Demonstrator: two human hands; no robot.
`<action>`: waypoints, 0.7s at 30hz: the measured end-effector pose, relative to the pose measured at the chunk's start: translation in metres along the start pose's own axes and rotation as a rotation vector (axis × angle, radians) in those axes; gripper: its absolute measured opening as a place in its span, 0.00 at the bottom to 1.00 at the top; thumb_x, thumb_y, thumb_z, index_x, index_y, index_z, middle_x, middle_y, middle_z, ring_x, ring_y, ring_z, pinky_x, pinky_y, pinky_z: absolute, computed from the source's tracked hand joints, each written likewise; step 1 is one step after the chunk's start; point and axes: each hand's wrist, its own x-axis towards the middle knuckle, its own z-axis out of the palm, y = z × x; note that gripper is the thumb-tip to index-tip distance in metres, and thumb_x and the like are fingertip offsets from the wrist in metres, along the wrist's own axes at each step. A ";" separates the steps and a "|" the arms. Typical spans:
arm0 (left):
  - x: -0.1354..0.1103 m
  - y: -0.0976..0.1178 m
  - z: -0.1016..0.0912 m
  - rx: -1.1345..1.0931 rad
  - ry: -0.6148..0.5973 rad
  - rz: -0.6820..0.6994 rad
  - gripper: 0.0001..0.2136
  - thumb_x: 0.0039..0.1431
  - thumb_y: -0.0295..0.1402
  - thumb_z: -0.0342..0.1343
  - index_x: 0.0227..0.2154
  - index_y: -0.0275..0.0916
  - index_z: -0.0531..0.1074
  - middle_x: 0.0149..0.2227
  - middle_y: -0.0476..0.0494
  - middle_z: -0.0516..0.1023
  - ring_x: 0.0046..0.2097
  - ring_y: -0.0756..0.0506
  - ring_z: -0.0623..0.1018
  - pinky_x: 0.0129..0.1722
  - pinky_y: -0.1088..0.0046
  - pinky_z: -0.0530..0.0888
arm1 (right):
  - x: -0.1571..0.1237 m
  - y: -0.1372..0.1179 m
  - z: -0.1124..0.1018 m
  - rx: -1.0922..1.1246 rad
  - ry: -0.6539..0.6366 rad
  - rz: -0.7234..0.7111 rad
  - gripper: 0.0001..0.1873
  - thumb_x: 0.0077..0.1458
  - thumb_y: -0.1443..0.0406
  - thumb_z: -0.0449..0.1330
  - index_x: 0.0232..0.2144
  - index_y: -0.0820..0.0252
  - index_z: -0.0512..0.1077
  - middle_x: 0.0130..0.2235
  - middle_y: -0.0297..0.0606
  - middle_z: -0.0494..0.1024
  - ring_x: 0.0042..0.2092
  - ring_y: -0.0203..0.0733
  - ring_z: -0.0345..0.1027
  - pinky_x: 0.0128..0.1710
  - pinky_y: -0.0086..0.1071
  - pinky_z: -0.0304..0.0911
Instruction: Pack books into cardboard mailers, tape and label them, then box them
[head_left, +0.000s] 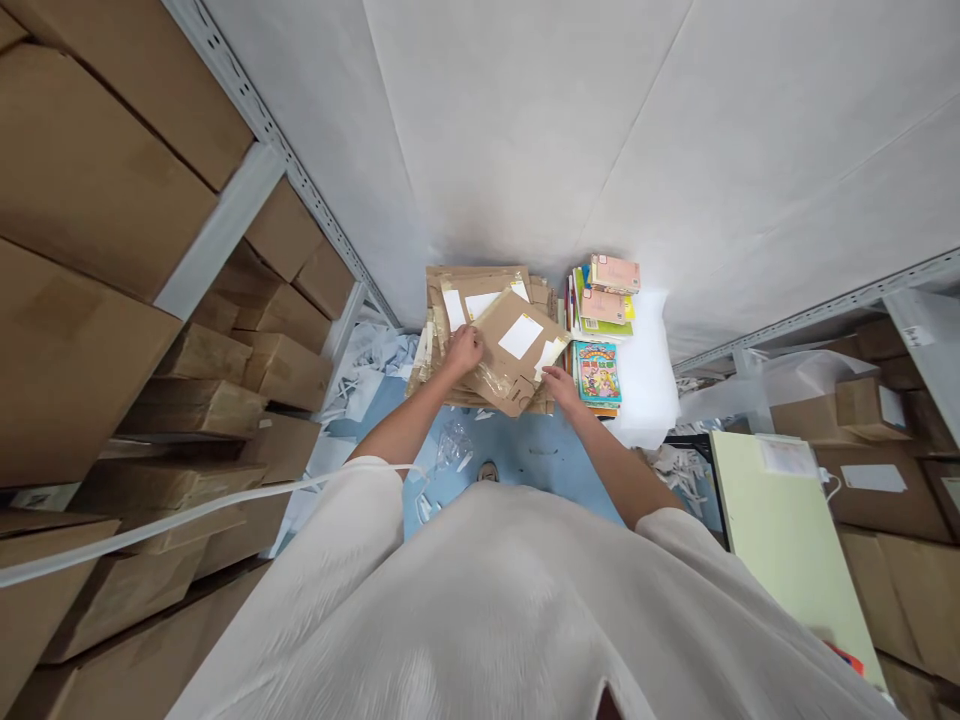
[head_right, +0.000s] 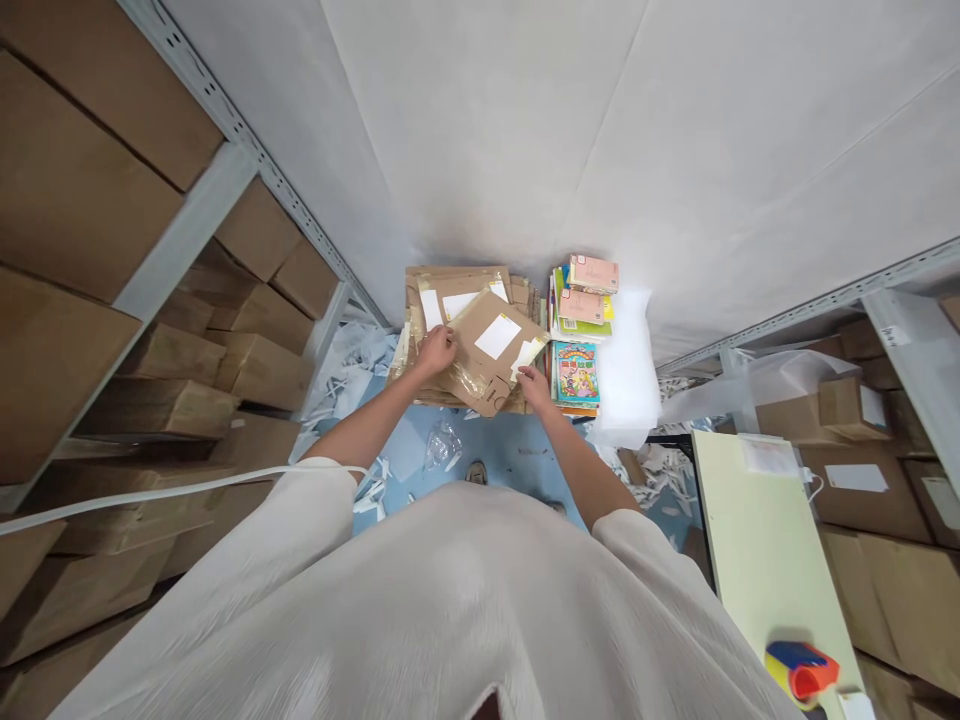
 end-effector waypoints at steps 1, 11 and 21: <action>0.002 0.000 0.001 -0.002 0.001 -0.019 0.21 0.66 0.27 0.58 0.61 0.40 0.77 0.68 0.27 0.77 0.71 0.27 0.74 0.70 0.45 0.70 | 0.000 0.000 0.000 0.003 0.012 0.002 0.20 0.47 0.52 0.70 0.41 0.56 0.83 0.40 0.39 0.85 0.46 0.50 0.77 0.50 0.42 0.74; 0.004 -0.009 -0.003 -0.108 0.049 -0.210 0.18 0.53 0.19 0.63 0.44 0.43 0.74 0.52 0.39 0.86 0.56 0.34 0.83 0.57 0.60 0.75 | -0.005 -0.002 -0.008 -0.082 0.134 -0.100 0.17 0.47 0.51 0.68 0.35 0.53 0.78 0.36 0.40 0.83 0.42 0.51 0.76 0.44 0.42 0.75; -0.004 0.012 -0.011 -0.364 0.168 -0.227 0.20 0.56 0.22 0.65 0.50 0.45 0.70 0.48 0.43 0.85 0.51 0.39 0.84 0.53 0.63 0.79 | -0.005 -0.016 -0.030 -0.019 0.207 -0.264 0.15 0.46 0.55 0.67 0.36 0.51 0.70 0.38 0.39 0.80 0.42 0.48 0.73 0.48 0.43 0.74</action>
